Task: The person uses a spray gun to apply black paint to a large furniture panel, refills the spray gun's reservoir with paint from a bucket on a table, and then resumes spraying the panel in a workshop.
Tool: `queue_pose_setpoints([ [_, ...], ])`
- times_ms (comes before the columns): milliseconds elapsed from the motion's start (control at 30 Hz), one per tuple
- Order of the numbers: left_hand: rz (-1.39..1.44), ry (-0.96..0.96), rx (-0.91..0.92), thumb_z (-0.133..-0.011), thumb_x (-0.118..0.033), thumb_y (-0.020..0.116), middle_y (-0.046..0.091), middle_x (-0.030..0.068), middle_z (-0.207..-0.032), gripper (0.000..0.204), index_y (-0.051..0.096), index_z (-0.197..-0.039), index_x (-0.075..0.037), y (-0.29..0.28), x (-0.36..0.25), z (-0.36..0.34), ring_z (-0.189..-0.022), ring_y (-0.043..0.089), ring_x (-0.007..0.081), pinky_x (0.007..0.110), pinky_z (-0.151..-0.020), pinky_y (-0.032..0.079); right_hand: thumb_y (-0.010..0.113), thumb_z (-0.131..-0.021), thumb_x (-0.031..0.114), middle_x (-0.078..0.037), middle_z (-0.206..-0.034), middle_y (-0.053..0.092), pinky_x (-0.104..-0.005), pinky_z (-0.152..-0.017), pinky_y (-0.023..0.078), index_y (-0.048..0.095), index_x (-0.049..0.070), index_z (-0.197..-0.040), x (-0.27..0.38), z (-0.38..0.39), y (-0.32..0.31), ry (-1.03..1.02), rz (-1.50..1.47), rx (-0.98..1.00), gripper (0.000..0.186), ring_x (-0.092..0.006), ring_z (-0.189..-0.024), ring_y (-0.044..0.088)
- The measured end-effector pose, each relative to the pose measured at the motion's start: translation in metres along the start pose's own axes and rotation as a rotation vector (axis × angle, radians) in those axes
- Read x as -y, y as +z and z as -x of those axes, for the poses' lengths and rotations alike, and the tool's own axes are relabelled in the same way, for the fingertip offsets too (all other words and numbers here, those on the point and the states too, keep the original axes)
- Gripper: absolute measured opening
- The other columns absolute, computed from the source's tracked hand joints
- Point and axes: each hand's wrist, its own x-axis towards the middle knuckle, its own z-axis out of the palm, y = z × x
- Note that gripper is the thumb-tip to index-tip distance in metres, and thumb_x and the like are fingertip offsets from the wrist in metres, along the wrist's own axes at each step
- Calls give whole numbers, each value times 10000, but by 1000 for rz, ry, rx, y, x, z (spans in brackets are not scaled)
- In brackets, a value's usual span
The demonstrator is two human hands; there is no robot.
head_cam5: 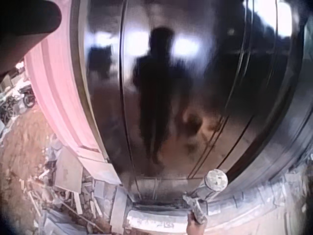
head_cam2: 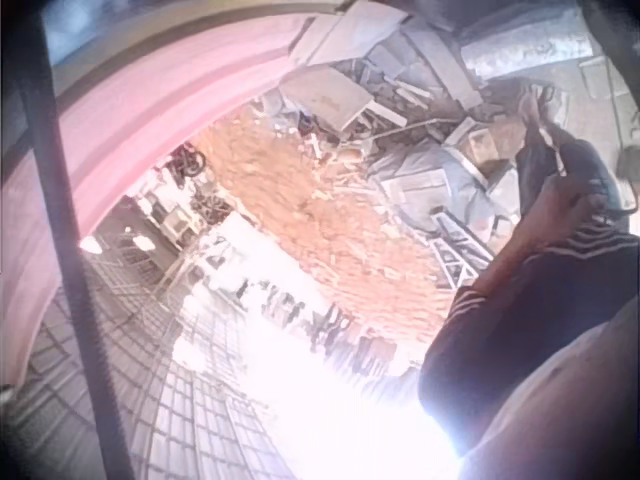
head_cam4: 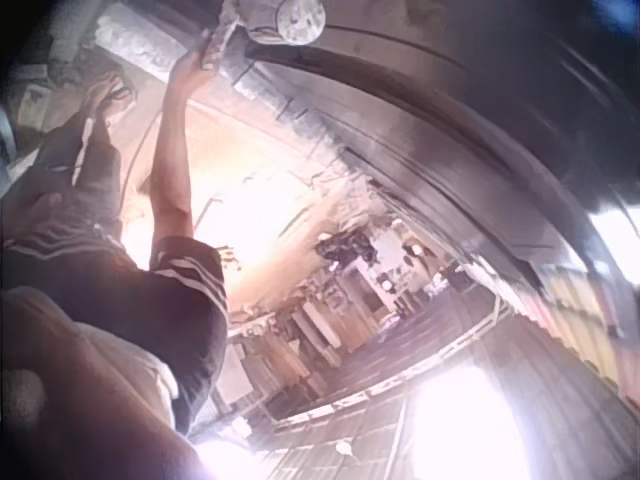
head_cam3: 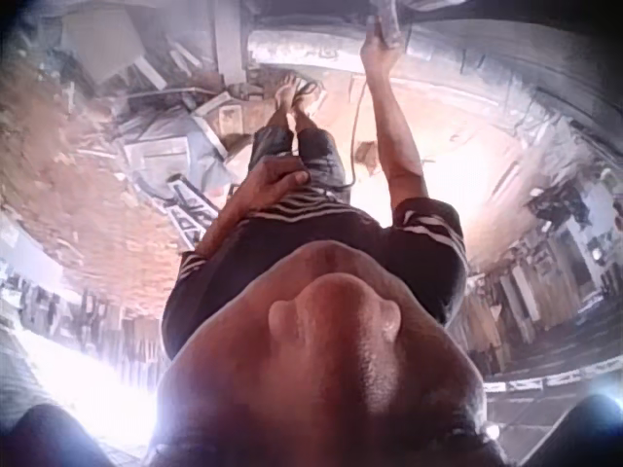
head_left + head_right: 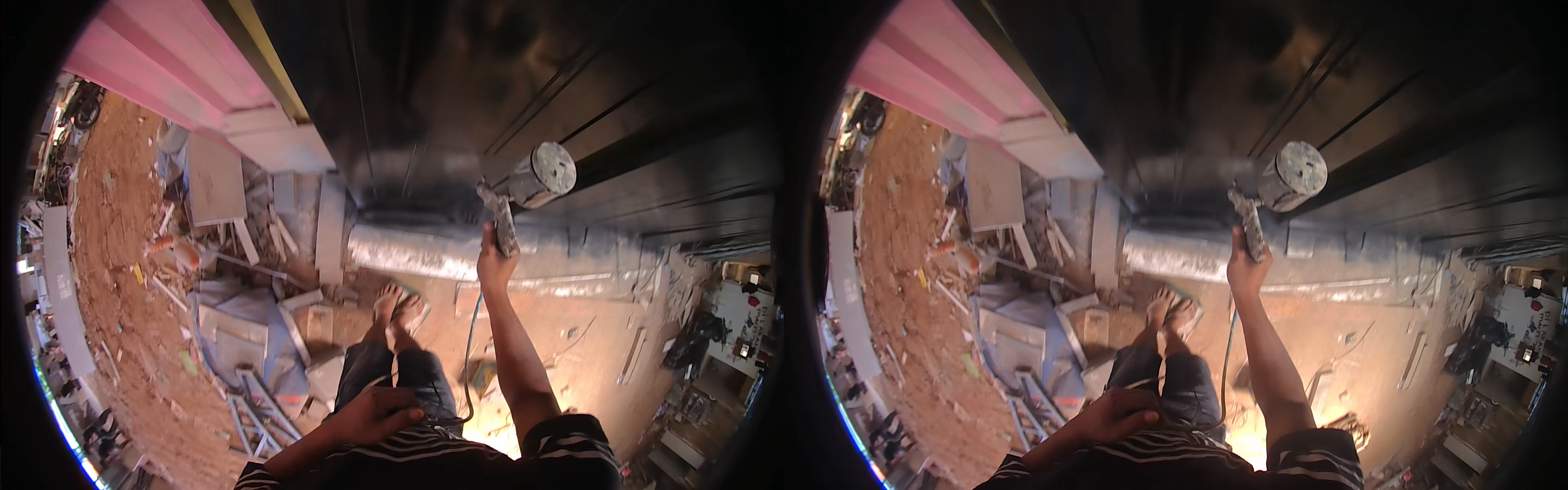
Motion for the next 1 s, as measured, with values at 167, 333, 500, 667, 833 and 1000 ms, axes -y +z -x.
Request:
queue_pose_setpoints([
  [167, -57, 206, 36, -999, -236, 576, 585, 102, -764, 268, 645, -906, 5, 14, -53, 25, -734, 592, 225, 347, -707, 461, 704, -928, 222, -28, -787, 645, -290, -671, 455, 670, -45, -1010, 133, 3, -57, -104, -44, 11, 281, -95, -737, 536],
  [333, -203, 303, 134, -1022, -276, 534, 691, 108, -883, 333, 702, -955, 4, 22, -97, 45, -863, 648, 243, 344, -823, 482, 700, -936, 233, 2, -777, 621, -272, -688, 446, 674, -37, -1015, 267, 5, -107, -372, -82, 4, 282, -77, -745, 515],
  [500, -321, 516, 133, -1019, -260, 532, 655, 112, -820, 303, 666, -945, 2, 21, -116, 47, -763, 634, 256, 354, -701, 481, 671, -961, 296, 77, -622, 486, -241, -468, 321, 619, 97, -822, 383, -5, -149, -622, -137, -92, 248, -28, -528, 425],
  [667, -297, 524, 129, -1022, -250, 539, 642, 98, -791, 289, 673, -966, 1, 21, -138, 62, -720, 598, 173, 312, -664, 460, 694, -930, 376, 62, -599, 497, -235, -407, 323, 579, 136, -791, 475, -23, -184, -699, -139, -145, 300, -47, -451, 432],
  [833, -262, 803, 69, -1023, -233, 552, 670, 78, -827, 277, 656, -940, 10, 29, -156, 77, -722, 566, 121, 276, -658, 447, 693, -926, 387, 53, -615, 497, -236, -391, 313, 587, 134, -810, 575, -14, -211, -752, -183, -159, 298, -46, -434, 422],
  [1000, -287, 897, 57, -998, -199, 576, 668, 64, -900, 218, 667, -987, -1, 35, -177, 87, -732, 588, 142, 277, -660, 443, 689, -921, 403, 39, -622, 494, -254, -383, 312, 600, 119, -828, 658, -8, -238, -845, -196, -208, 311, -65, -418, 406],
])
